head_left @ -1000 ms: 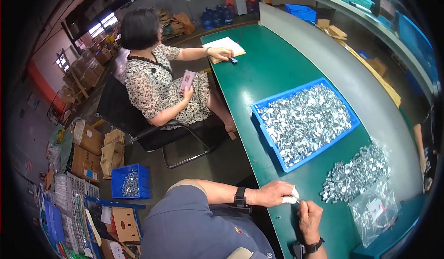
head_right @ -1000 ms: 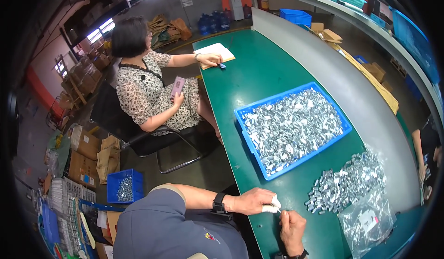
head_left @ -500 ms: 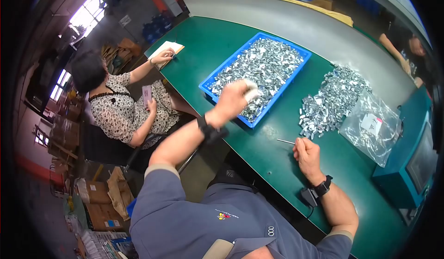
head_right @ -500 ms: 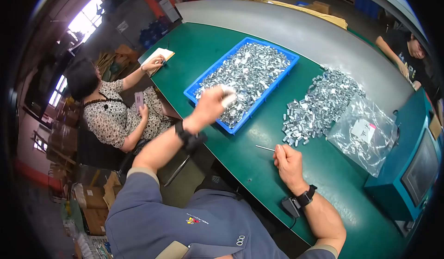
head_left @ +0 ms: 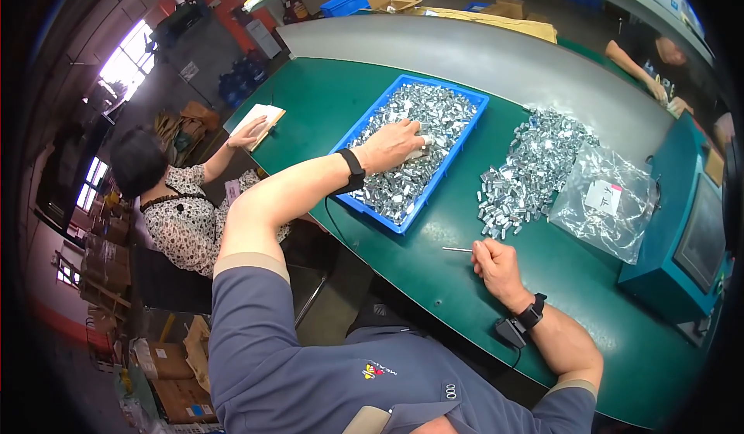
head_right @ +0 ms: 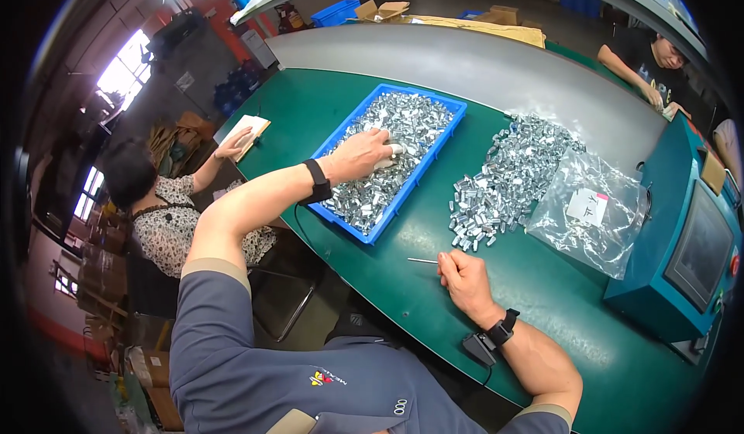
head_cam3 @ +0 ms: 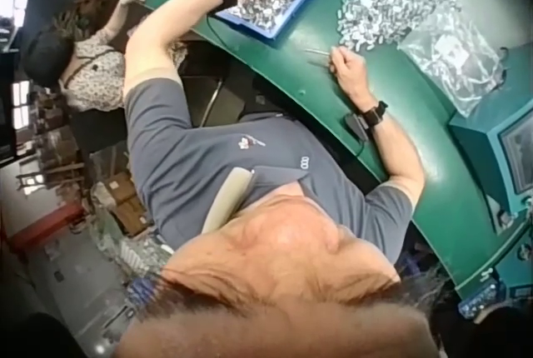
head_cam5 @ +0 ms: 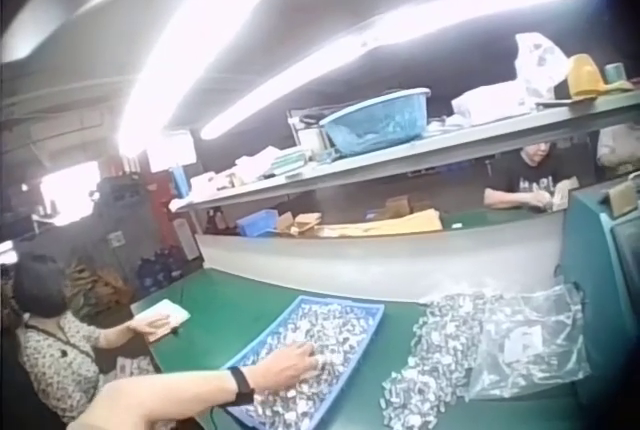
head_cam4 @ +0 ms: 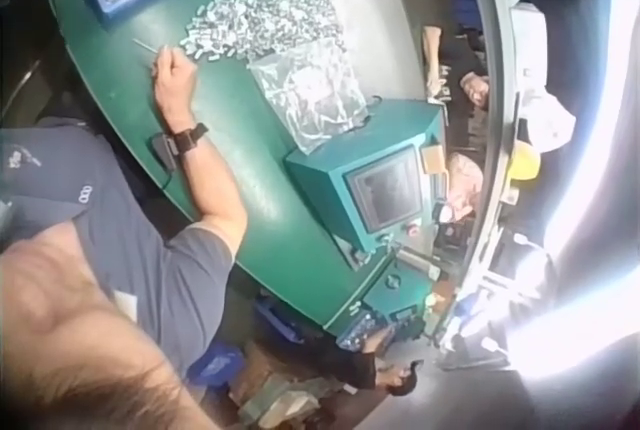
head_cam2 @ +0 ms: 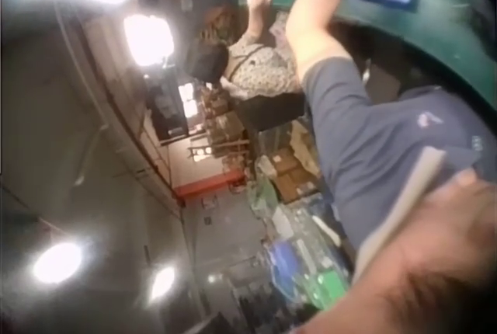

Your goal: The person picks up a metal clip from a blue tray, slides it onto a metal rod, and then removes the clip and places it into a pile on the table.

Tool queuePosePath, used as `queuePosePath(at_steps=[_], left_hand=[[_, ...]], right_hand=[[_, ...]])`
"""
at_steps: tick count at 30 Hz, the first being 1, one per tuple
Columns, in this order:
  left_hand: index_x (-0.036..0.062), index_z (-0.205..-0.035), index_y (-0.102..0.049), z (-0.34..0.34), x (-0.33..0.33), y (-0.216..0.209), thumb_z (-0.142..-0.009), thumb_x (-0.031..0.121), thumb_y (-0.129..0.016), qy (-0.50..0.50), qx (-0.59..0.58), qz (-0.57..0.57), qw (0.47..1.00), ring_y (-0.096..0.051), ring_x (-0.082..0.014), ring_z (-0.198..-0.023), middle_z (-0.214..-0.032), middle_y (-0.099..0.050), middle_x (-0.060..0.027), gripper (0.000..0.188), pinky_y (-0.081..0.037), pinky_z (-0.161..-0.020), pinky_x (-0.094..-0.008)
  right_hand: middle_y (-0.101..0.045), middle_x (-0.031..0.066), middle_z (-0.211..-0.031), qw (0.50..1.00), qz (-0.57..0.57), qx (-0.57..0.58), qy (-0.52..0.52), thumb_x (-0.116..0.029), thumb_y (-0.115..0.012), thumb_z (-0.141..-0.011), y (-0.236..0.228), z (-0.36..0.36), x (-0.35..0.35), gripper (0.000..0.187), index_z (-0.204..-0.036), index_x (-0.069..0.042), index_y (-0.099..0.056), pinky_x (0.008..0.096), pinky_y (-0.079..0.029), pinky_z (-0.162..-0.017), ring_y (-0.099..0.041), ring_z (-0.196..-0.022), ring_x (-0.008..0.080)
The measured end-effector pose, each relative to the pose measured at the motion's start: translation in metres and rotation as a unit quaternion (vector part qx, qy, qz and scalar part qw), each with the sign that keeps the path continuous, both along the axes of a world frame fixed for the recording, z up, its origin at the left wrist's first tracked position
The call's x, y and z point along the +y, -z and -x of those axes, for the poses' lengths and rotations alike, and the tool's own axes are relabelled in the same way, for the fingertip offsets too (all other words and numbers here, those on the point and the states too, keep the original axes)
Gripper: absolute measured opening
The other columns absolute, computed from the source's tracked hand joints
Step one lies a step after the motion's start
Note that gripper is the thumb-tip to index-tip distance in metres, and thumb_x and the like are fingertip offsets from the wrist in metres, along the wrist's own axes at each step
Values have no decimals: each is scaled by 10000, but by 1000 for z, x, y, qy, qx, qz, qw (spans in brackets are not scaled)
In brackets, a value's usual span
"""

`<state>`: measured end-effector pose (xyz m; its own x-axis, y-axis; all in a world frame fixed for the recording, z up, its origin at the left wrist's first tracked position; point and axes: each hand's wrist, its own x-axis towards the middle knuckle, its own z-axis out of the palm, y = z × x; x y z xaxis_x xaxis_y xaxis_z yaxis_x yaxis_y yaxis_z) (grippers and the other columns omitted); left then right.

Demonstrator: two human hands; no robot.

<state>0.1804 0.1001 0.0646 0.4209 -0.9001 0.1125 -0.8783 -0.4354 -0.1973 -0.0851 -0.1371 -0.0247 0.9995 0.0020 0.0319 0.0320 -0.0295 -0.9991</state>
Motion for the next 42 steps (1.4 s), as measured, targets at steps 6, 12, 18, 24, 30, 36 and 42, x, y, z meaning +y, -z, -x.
queuePosePath(at_steps=[6, 12, 18, 24, 30, 36, 42], left_hand=[[54, -986, -597, -36, -14, 3, -923, 174, -609, -16, 44, 13, 999, -582, -361, -988, -1009, -542, -179, 136, -501, -838, -464], [61, -1012, -594, -80, -17, 4, -915, 150, -591, -14, 6, 9, 1000, -594, -360, -979, -987, -540, -178, 132, -512, -828, -462], [85, -1076, -600, -113, -21, 12, -888, 92, -584, -26, -28, -7, 999, -641, -350, -995, -1010, -606, -171, 189, -567, -813, -447], [67, -1096, -623, -120, -11, 1, -886, 157, -661, -63, -6, 41, 997, -642, -363, -951, -971, -627, -167, 231, -542, -821, -455], [69, -1294, -582, -38, 17, -31, -873, 526, -698, -196, 73, 10, 978, -636, -380, -960, -1081, -595, -198, 632, -523, -821, -476], [29, -1337, -541, -29, 24, -5, -873, 541, -696, -287, 110, 20, 951, -623, -439, -1001, -1131, -578, -250, 708, -519, -857, -510], [23, -1244, -558, -69, 8, 21, -856, 412, -752, -276, 96, 90, 952, -622, -461, -1010, -1145, -569, -280, 583, -525, -848, -521]], right_hand=[[-594, 7, -641, 1000, 9, 11, -7, -195, -564, -1027, -2, -2, -1, 333, -755, -8, -609, 230, -422, -496, -541, -538, 62], [-588, 13, -603, 1000, -5, 15, 0, -177, -590, -1011, 5, 1, 0, 328, -734, -2, -619, 255, -399, -485, -533, -528, 66], [-594, 39, -582, 1000, 23, 17, -2, -177, -600, -1001, 4, 2, 2, 332, -724, 5, -630, 268, -401, -485, -538, -519, 83], [-595, 41, -583, 1000, 23, 18, -7, -173, -602, -999, 5, -5, -1, 330, -722, 4, -630, 272, -403, -483, -538, -515, 88], [-599, 21, -616, 1000, 23, 16, -9, -170, -592, -1008, 3, -4, -5, 314, -745, -1, -627, 251, -413, -485, -546, -528, 75], [-616, 19, -658, 999, 27, 17, -26, -152, -585, -1012, 3, -3, -2, 290, -769, 2, -624, 235, -427, -492, -560, -546, 70], [-622, 23, -665, 999, 25, 2, -20, -144, -586, -1009, 6, -1, 0, 279, -773, 1, -625, 240, -430, -493, -564, -548, 73]])
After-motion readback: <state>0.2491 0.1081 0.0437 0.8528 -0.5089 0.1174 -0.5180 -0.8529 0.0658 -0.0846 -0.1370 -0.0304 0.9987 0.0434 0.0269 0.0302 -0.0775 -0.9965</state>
